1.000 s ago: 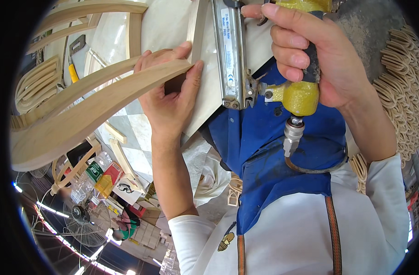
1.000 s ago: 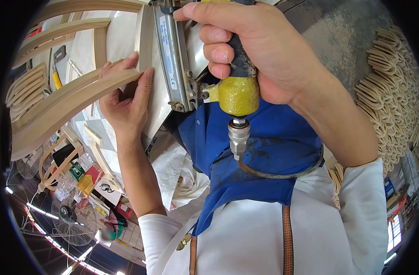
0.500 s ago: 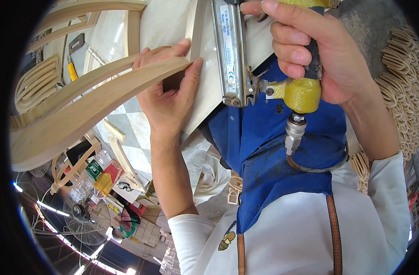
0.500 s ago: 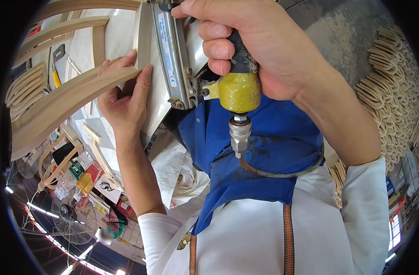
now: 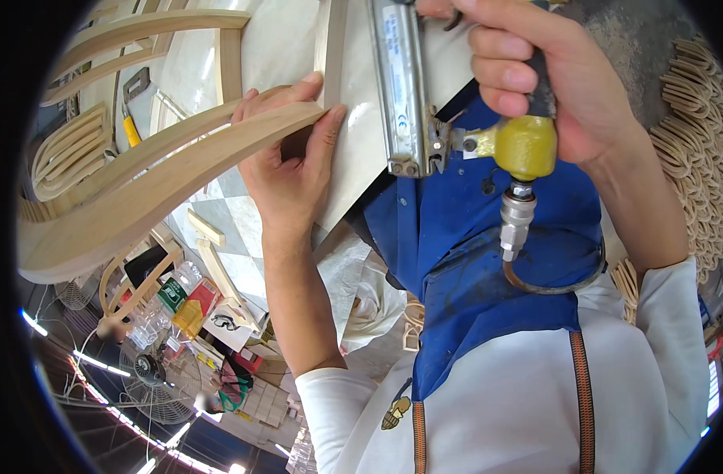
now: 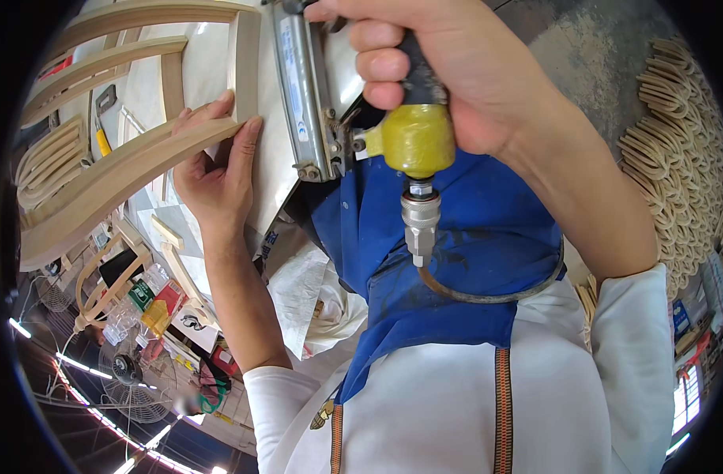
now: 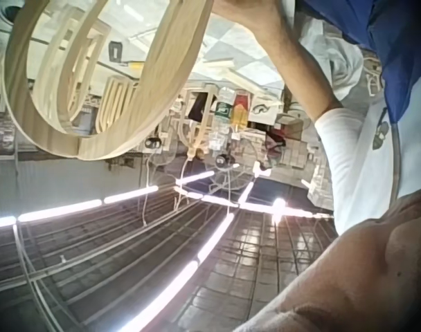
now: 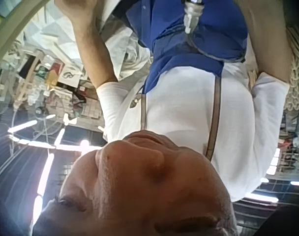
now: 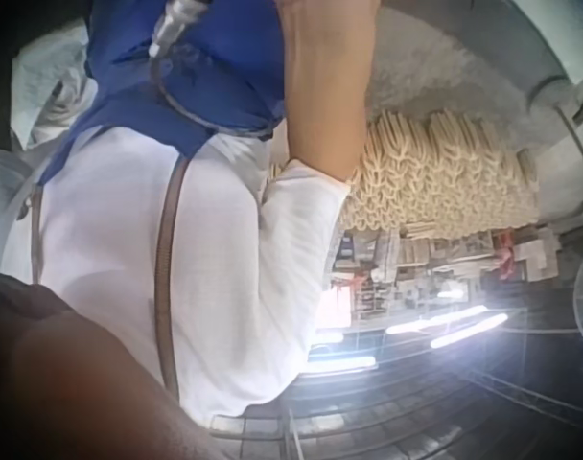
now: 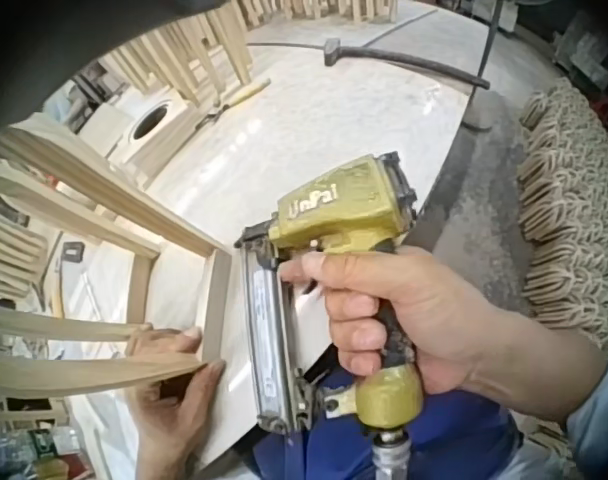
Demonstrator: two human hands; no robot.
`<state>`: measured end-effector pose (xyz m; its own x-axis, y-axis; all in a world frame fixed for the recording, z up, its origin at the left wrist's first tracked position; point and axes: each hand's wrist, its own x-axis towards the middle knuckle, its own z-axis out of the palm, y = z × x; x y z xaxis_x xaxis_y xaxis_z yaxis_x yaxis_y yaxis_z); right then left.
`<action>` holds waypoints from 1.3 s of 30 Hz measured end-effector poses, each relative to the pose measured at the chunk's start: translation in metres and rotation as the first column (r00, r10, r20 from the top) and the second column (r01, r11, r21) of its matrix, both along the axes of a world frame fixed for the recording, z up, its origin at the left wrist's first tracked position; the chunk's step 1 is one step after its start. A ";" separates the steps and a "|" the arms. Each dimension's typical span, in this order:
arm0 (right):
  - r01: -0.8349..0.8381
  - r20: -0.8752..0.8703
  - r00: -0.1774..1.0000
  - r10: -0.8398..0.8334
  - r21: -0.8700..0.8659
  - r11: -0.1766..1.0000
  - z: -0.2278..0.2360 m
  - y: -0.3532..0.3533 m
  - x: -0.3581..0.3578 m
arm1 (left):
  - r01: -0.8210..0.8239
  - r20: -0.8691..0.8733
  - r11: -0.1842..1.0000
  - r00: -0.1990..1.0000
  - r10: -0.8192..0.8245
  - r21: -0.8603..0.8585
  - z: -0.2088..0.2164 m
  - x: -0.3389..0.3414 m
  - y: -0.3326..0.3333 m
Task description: Assemble curved wooden frame components using a pneumatic nail gun.
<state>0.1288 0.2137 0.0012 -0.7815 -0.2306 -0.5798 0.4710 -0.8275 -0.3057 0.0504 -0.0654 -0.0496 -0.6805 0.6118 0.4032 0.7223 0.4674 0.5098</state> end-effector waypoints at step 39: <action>-0.221 0.038 0.975 0.218 0.205 0.953 -0.008 -0.036 0.041 | 0.009 0.051 1.000 0.999 -0.008 -0.023 0.004 0.000 0.000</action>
<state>0.1702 0.1772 -0.0067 -0.7157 -0.2698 -0.6442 0.6400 -0.6226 -0.4503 0.0505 -0.0659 -0.0455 -0.6945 0.6265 0.3537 0.6997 0.4739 0.5346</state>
